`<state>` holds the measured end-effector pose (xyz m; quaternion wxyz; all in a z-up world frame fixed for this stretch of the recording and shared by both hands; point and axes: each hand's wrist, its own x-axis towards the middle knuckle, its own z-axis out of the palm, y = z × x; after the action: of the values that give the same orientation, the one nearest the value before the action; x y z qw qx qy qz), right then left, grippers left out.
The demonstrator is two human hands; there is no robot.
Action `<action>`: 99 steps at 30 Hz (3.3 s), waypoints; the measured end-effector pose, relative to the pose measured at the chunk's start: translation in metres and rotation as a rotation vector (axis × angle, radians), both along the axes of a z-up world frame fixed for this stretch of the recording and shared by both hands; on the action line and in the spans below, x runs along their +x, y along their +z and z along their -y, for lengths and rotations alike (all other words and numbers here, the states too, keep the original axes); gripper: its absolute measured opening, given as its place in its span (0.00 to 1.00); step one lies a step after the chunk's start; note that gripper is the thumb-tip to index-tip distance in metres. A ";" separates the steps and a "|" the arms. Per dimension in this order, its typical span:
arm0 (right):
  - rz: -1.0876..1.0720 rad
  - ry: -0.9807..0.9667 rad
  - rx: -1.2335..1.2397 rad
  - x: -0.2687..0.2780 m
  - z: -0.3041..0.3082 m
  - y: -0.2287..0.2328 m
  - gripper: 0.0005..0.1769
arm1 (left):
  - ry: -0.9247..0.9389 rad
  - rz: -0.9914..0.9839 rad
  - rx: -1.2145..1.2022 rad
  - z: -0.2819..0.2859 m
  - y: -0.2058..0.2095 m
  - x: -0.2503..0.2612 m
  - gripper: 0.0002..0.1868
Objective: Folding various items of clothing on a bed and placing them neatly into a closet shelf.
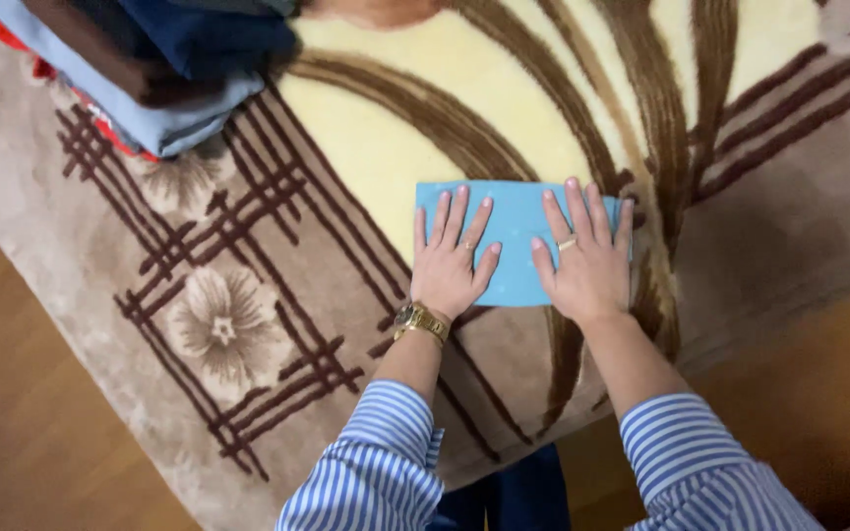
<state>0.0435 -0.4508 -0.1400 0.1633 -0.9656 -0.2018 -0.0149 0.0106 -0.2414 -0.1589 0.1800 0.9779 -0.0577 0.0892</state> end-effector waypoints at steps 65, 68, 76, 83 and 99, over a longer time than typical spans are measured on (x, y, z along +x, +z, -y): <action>-0.491 -0.930 1.512 -0.100 0.087 0.351 0.19 | 0.331 -0.659 -1.680 -0.013 0.313 0.004 0.17; -0.422 -0.935 1.560 -0.122 0.096 0.391 0.18 | 0.252 -0.687 -1.667 -0.003 0.353 0.001 0.18; -0.179 -1.001 1.662 -0.176 0.112 0.517 0.16 | 0.024 -0.776 -1.686 0.036 0.458 -0.001 0.17; -0.022 -1.058 1.692 -0.238 0.148 0.587 0.18 | -0.194 -0.851 -1.713 0.093 0.556 -0.011 0.18; 0.305 -1.223 1.594 -0.420 0.210 0.718 0.27 | -0.850 -1.249 -1.479 0.243 0.717 -0.082 0.08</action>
<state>-0.3765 -0.6605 0.5779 0.6965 -0.5011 0.3769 -0.3490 -0.0716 -0.4840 0.5581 0.7451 0.3967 -0.2237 -0.4873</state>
